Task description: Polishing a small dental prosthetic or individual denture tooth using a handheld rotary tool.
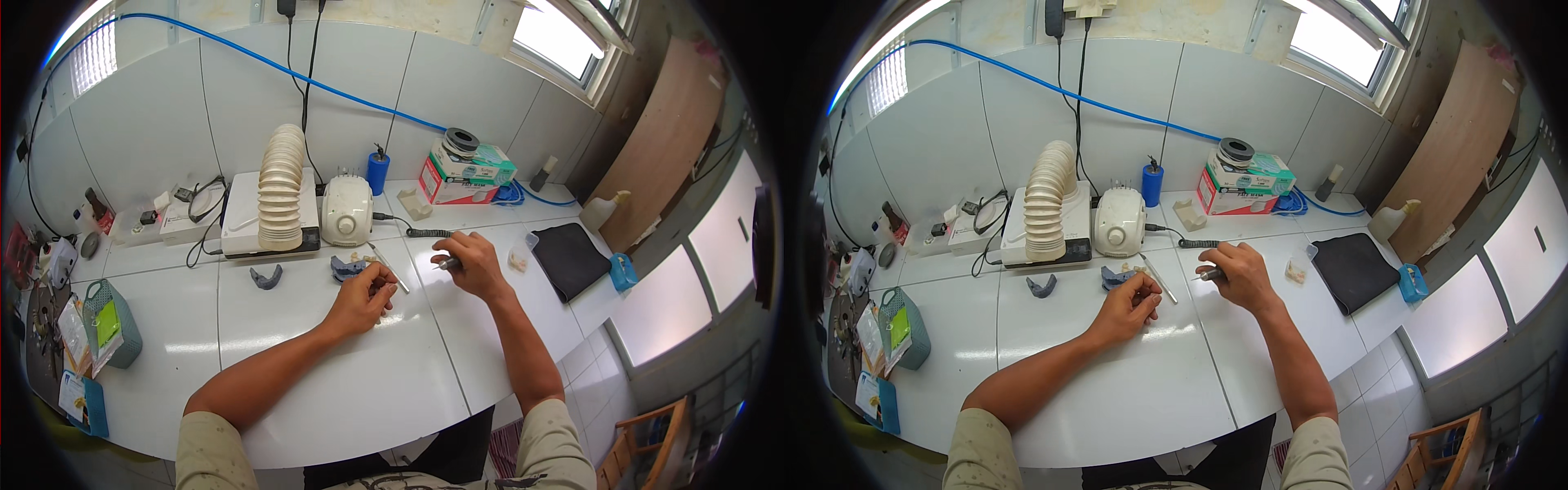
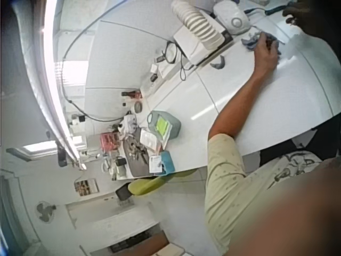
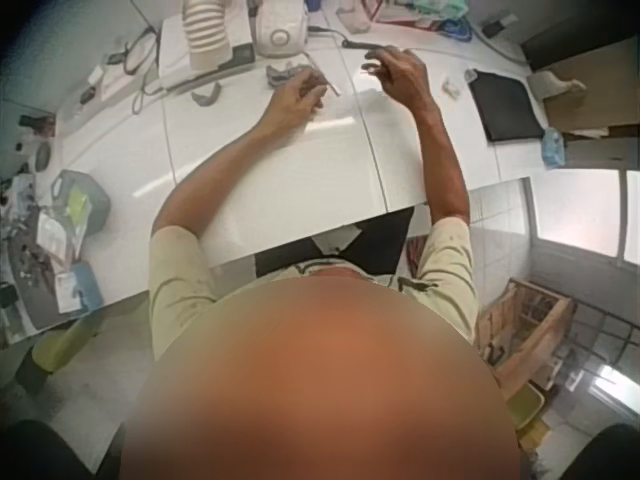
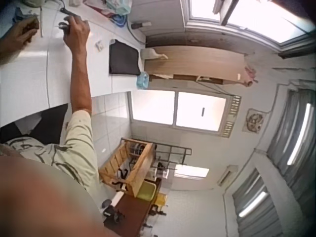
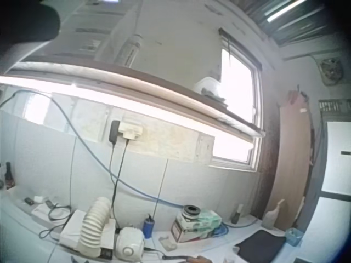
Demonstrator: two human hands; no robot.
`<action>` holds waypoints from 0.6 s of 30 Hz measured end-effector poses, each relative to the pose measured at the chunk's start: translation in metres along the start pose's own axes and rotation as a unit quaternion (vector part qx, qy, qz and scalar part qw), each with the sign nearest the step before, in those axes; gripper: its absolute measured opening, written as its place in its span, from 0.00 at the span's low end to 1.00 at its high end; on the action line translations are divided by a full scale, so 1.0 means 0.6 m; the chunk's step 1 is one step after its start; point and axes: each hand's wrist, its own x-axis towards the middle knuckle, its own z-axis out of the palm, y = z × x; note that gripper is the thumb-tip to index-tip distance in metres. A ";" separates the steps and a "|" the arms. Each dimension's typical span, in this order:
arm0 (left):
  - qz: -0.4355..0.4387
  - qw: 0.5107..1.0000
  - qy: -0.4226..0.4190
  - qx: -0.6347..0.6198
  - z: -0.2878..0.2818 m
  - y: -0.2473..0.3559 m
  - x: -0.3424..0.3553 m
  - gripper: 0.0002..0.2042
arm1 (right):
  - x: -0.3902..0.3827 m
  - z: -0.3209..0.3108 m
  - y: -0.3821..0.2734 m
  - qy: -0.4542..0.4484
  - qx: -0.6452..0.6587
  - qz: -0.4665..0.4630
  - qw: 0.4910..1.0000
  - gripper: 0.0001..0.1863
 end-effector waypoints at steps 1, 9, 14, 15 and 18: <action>0.003 1.000 0.007 0.000 0.002 -0.004 0.003 0.09 | -0.014 0.012 -0.001 -0.005 -0.001 0.008 1.000 0.12; -0.030 0.998 0.012 -0.054 -0.001 0.005 -0.003 0.09 | -0.035 -0.002 -0.047 -0.244 0.042 0.131 0.960 0.19; -0.035 0.998 0.026 -0.056 0.003 0.004 0.003 0.09 | -0.034 -0.005 -0.039 -0.223 0.060 0.106 0.967 0.19; -0.037 0.997 0.032 -0.059 0.003 0.004 0.002 0.09 | -0.034 -0.007 -0.036 -0.184 0.068 0.099 0.976 0.18; -0.034 0.998 0.031 -0.039 0.002 0.010 0.000 0.09 | -0.035 -0.036 -0.005 -0.042 0.179 0.143 0.973 0.17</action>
